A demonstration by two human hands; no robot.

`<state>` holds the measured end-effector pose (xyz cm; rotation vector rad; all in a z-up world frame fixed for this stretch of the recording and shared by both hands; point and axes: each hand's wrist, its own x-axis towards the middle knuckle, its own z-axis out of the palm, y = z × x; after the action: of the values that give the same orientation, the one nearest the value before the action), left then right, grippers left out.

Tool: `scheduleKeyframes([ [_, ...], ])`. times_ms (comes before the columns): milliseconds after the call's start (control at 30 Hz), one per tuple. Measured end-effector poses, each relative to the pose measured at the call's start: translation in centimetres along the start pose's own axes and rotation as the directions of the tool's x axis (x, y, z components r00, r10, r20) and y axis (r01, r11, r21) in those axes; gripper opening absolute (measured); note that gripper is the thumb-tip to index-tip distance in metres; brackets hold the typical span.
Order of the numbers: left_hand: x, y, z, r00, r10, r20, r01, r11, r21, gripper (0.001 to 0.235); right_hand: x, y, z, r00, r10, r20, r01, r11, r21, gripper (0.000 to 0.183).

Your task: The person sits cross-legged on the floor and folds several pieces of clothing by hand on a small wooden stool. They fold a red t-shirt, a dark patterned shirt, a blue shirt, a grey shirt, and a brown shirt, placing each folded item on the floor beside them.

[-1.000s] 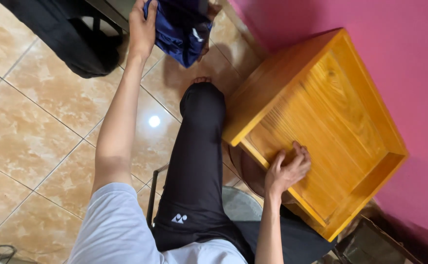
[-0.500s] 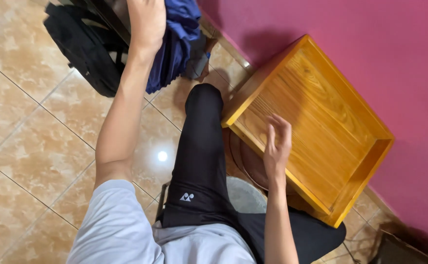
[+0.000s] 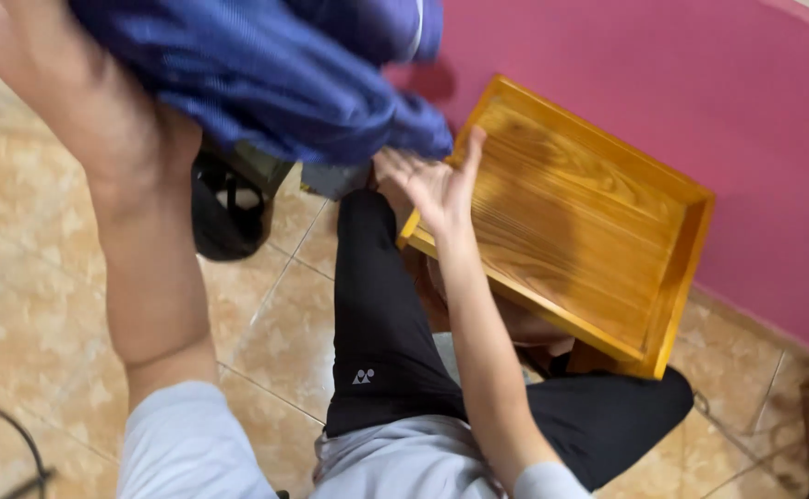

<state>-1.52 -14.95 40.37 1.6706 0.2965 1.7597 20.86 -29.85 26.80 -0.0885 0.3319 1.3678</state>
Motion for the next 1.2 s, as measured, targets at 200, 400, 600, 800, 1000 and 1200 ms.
scheduleKeyframes([
  [200,-0.2,0.1,6.1,0.996,-0.052,0.074,0.063,0.986,-0.157,0.021,4.7,-14.4,-9.5,0.908,-0.405,-0.111,0.348,0.873,-0.342,0.025],
  [400,-1.8,-8.4,11.0,0.917,-0.398,-0.033,0.395,0.915,-0.079,0.024,-2.1,-28.2,-7.8,0.77,-0.637,0.032,0.577,0.674,-0.462,0.02],
  [600,-6.6,-3.1,14.3,0.909,-0.391,0.142,0.403,0.913,-0.069,0.025,-18.4,-24.2,1.2,0.626,-0.772,0.107,0.708,0.506,-0.492,0.042],
  [800,-21.1,-5.0,10.8,0.69,-0.676,0.258,0.573,0.729,0.374,0.034,-23.4,-26.5,-13.8,0.579,-0.805,-0.128,0.689,0.567,-0.451,0.034],
  [1000,-26.7,-7.6,9.7,0.483,-0.704,0.522,0.343,0.7,0.627,0.042,-23.3,-28.5,-26.0,0.566,-0.761,-0.319,0.647,0.649,-0.401,0.046],
  [1200,-26.1,-9.2,11.3,0.366,-0.739,0.566,0.194,0.656,0.73,0.05,-24.2,-28.2,-25.1,0.532,-0.792,-0.298,0.701,0.61,-0.37,0.039],
])
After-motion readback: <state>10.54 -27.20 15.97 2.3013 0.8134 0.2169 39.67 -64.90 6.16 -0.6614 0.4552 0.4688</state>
